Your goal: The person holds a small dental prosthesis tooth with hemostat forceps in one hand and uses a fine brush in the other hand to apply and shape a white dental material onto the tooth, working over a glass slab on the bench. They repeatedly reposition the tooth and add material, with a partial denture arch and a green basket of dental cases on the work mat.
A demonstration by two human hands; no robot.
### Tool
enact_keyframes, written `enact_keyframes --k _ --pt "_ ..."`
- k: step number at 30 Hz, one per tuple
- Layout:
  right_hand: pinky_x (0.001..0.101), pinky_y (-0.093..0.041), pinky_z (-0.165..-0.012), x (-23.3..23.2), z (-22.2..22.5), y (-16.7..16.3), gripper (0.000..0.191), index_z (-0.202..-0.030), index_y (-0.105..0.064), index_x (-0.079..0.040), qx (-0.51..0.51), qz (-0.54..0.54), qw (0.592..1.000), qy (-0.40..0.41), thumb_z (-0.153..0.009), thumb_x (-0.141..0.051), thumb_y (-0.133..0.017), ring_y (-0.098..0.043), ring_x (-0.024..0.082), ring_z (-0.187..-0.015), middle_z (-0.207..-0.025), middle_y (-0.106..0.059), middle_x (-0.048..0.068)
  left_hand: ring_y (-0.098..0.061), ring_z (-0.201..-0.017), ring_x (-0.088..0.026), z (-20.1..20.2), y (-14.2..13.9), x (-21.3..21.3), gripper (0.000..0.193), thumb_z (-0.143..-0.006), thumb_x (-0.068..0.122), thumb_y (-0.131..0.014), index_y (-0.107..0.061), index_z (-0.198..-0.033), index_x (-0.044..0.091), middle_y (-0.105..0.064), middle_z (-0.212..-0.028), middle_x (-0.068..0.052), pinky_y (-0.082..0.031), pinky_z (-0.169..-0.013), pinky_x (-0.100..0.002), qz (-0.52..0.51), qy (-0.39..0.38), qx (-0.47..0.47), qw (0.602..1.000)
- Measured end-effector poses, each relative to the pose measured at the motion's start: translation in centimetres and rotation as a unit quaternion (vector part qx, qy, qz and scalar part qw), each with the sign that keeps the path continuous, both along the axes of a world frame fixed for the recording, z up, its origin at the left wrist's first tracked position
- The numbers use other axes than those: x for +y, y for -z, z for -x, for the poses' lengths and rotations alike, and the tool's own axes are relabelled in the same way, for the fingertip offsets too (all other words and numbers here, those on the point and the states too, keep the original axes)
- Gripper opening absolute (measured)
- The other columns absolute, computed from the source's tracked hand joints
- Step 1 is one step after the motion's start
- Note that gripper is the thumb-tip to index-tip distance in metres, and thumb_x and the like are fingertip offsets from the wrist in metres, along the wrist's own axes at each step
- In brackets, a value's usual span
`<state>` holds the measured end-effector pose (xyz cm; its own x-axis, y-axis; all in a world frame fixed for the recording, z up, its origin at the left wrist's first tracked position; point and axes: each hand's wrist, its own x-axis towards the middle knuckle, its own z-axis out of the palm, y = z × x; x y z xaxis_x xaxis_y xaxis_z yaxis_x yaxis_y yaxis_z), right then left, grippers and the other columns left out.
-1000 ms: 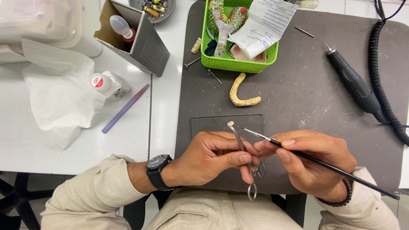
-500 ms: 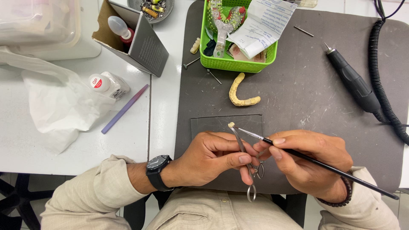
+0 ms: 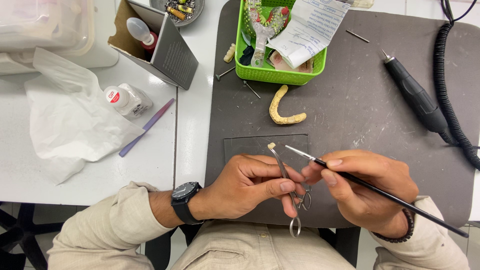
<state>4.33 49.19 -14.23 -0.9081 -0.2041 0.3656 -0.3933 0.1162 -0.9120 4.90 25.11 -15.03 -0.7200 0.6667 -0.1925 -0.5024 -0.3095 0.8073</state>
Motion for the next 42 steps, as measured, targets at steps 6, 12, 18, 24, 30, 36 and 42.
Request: enact_keyframes --k 6,12,18,24,30,36,42 --pt "0.0305 -0.06 -0.087 1.3 1.4 0.2 0.012 -0.115 -0.063 0.0 0.089 -0.055 0.99 0.094 -0.108 -0.003 -0.072 -0.069 0.022 -0.1 -0.114 -0.072 0.017 -0.076 -0.092 -0.021 0.1 0.0 -0.1 0.027 -0.108 0.006 -0.058 -0.065 -0.124 -0.015 -0.072 -0.109 -0.017 -0.063 -0.088 -0.03 -0.004 0.003 -0.017 1.0" --pt "0.0375 -0.042 -0.084 1.4 2.9 -1.3 0.024 -0.112 -0.073 0.001 0.232 -0.311 0.912 0.133 -0.093 -0.01 -0.082 -0.06 0.025 -0.09 -0.103 -0.069 0.005 -0.077 -0.092 -0.021 -0.1 -0.1 -0.2 0.026 -0.108 0.005 -0.058 -0.065 -0.124 -0.015 -0.072 -0.109 -0.017 -0.063 -0.089 -0.031 -0.008 0.006 -0.011 1.0" --pt "0.0518 -0.027 -0.106 -0.9 3.0 -1.4 0.017 -0.101 -0.085 -0.015 0.309 -0.42 0.844 0.124 -0.084 -0.017 -0.084 -0.056 0.026 -0.107 -0.116 -0.071 0.004 -0.076 -0.092 -0.021 -0.2 -0.1 -0.2 0.026 -0.107 0.005 -0.059 -0.064 -0.124 -0.014 -0.072 -0.108 -0.016 -0.064 -0.089 -0.031 -0.015 0.002 -0.038 0.999" --pt "0.0543 -0.025 -0.107 -0.7 2.6 -0.5 0.019 -0.107 -0.085 -0.017 0.305 -0.443 0.833 0.129 -0.088 -0.018 -0.086 -0.056 0.025 -0.112 -0.122 -0.07 0.003 -0.076 -0.095 -0.02 -0.3 -0.1 -0.3 0.028 -0.109 0.009 -0.061 -0.067 -0.124 -0.014 -0.074 -0.104 -0.016 -0.063 -0.089 -0.03 -0.002 -0.004 0.019 1.0" --pt "0.0548 -0.024 -0.107 -0.9 2.6 -0.8 0.017 -0.107 -0.086 -0.017 0.308 -0.463 0.819 0.144 -0.09 -0.017 -0.086 -0.056 0.026 -0.114 -0.124 -0.07 0.002 -0.076 -0.094 -0.019 -0.3 -0.2 -0.2 0.027 -0.107 0.009 -0.062 -0.067 -0.121 -0.013 -0.073 -0.104 -0.015 -0.063 -0.088 -0.029 0.007 -0.002 -0.003 1.0" --pt "0.0525 -0.028 -0.101 -1.2 2.8 -0.9 0.014 -0.102 -0.085 -0.014 0.313 -0.44 0.828 0.153 -0.088 -0.017 -0.085 -0.055 0.027 -0.109 -0.118 -0.069 0.008 -0.076 -0.093 -0.02 -0.2 -0.2 -0.2 0.026 -0.107 0.008 -0.061 -0.066 -0.122 -0.012 -0.073 -0.105 -0.015 -0.063 -0.089 -0.029 -0.01 -0.003 -0.006 1.0" --pt "0.0302 -0.048 -0.064 -0.3 2.3 0.0 0.016 -0.104 -0.074 0.001 0.086 -0.095 0.977 0.169 -0.097 -0.014 -0.075 -0.062 0.021 -0.08 -0.093 -0.064 0.013 -0.077 -0.093 -0.021 -0.4 -0.3 -0.2 0.025 -0.109 0.006 -0.06 -0.068 -0.119 -0.015 -0.071 -0.105 -0.016 -0.063 -0.09 -0.029 0.005 -0.004 0.018 1.0"
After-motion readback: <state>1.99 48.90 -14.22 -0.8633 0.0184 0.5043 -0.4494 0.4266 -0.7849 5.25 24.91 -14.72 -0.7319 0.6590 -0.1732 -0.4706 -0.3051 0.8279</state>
